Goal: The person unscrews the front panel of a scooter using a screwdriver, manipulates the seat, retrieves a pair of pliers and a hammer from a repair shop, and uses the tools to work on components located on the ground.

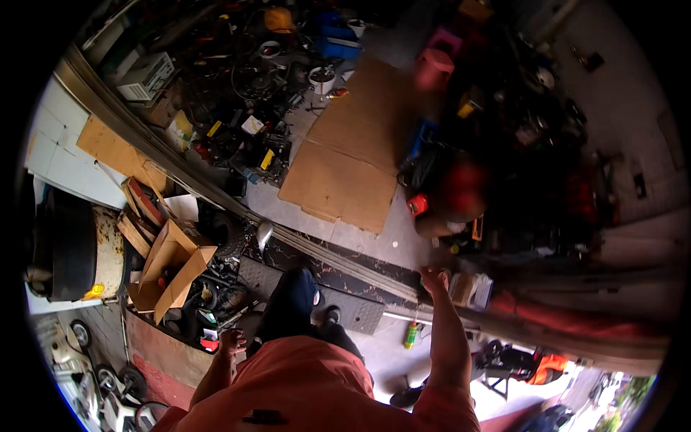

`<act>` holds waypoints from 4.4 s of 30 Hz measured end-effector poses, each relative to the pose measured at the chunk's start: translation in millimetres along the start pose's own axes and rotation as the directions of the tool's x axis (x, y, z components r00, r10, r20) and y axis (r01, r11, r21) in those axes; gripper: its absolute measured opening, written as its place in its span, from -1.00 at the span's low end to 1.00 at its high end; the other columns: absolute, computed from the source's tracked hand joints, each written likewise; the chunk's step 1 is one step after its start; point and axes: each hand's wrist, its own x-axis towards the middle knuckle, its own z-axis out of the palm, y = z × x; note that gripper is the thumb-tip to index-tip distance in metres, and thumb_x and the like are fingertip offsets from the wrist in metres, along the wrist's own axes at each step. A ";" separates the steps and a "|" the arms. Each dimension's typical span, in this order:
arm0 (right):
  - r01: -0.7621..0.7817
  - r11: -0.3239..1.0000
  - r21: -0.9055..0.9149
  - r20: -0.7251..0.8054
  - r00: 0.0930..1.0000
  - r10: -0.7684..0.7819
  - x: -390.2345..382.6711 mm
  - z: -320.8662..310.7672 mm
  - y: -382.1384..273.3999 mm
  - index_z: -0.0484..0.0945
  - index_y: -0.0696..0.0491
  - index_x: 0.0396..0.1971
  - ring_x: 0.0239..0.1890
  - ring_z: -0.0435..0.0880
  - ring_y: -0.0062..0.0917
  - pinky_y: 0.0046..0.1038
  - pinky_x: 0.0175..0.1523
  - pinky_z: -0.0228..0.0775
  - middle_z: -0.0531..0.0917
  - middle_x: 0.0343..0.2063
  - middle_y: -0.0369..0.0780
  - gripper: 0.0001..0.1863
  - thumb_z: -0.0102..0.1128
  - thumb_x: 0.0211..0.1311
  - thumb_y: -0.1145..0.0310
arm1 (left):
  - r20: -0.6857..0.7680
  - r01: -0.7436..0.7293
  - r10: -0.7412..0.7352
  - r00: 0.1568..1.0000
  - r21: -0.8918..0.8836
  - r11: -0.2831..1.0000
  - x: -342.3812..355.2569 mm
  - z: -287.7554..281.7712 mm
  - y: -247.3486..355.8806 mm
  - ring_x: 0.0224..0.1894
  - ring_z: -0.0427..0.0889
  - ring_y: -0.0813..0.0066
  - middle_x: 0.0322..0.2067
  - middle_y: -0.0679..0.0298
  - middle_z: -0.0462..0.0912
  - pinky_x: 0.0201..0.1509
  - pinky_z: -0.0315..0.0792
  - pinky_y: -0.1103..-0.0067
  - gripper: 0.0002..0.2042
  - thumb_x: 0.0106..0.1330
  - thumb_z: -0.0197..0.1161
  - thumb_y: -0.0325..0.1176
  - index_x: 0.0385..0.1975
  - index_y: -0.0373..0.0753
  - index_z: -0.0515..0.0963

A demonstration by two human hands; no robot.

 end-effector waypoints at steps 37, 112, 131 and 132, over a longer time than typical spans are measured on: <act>-0.218 0.936 0.277 0.580 0.814 0.018 735.4 -71.7 -664.2 0.59 -0.01 -0.17 -0.41 0.76 -0.49 -0.52 -0.43 0.42 0.77 -0.33 -0.19 -0.77 0.31 0.33 0.17 | -0.471 0.339 -0.140 0.871 0.371 0.865 288.1 264.9 591.1 0.08 0.72 -0.01 0.01 -0.08 0.72 0.17 0.60 0.26 -0.61 0.23 0.18 -0.21 -0.07 -0.33 0.71; 0.312 0.737 0.599 0.800 -0.201 -0.565 809.2 668.2 -1460.7 0.54 0.00 0.21 -0.11 0.58 -0.52 -0.45 -0.05 0.51 0.63 -0.11 -0.28 -0.54 0.17 0.47 0.06 | -0.531 0.520 0.755 0.385 0.801 0.297 342.2 -150.1 1359.4 0.58 0.02 0.03 0.54 0.12 0.06 0.65 -0.22 0.02 0.20 -0.05 0.47 0.32 0.56 0.00 -0.05; 0.402 0.864 0.302 0.926 -0.339 -0.166 799.4 420.9 -1311.0 0.50 -0.04 -0.40 -0.51 0.37 -0.79 -0.58 -0.45 0.20 0.45 -0.56 -0.50 -0.74 0.34 0.30 0.13 | -0.502 0.399 0.746 0.437 0.852 0.339 348.4 -140.1 1371.5 0.59 -0.02 -0.02 0.57 0.11 -0.01 0.66 -0.22 0.04 0.20 -0.04 0.45 0.37 0.57 0.04 -0.07; 0.324 0.909 0.263 0.924 -0.356 -0.140 795.0 396.1 -1288.3 0.50 -0.04 -0.41 -0.50 0.37 -0.79 -0.60 -0.44 0.21 0.45 -0.55 -0.50 -0.74 0.35 0.29 0.13 | -0.497 0.426 0.758 0.421 0.847 0.319 349.8 -142.6 1370.7 0.58 0.00 -0.02 0.56 0.10 -0.01 0.66 -0.20 0.05 0.19 -0.03 0.44 0.36 0.57 0.03 -0.07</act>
